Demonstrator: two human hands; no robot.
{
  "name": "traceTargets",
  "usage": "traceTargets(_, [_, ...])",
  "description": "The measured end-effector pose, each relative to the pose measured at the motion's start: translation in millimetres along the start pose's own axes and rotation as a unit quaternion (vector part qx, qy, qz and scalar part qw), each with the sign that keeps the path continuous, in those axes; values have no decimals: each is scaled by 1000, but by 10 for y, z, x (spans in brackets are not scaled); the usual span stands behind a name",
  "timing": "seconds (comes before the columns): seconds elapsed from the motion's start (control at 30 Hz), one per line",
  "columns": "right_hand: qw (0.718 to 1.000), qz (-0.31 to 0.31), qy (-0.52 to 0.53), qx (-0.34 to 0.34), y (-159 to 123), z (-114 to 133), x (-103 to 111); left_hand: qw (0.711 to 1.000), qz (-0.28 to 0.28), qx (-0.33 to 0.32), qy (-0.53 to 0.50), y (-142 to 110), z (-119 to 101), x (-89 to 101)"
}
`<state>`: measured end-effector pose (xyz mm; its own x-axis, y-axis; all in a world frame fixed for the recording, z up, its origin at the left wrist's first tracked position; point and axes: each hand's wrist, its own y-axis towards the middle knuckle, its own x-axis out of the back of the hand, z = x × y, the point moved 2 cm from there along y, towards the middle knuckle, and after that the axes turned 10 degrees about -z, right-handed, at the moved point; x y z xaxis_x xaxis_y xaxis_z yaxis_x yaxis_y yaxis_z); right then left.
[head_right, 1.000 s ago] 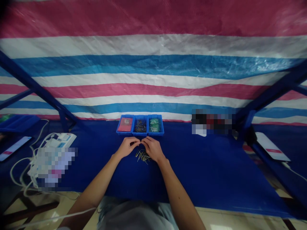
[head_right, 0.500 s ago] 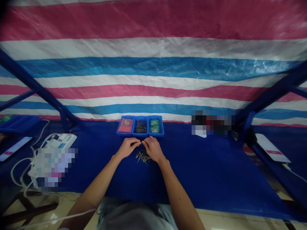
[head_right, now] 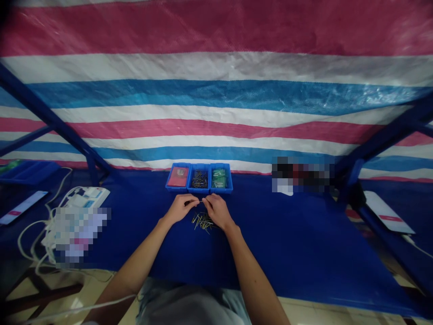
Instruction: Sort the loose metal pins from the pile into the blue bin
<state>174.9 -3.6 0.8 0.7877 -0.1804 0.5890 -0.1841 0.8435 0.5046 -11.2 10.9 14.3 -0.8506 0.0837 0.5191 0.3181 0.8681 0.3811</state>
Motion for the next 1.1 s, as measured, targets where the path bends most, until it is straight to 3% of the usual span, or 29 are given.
traceTargets(0.8, [990, -83, 114, -19, -23, -13, 36, 999, 9, 34, -10, 18, 23, 5])
traceTargets(1.1, [991, -73, 109, -29, -54, -18, 7, 999, 26, 28, 16, 8, 7, -16])
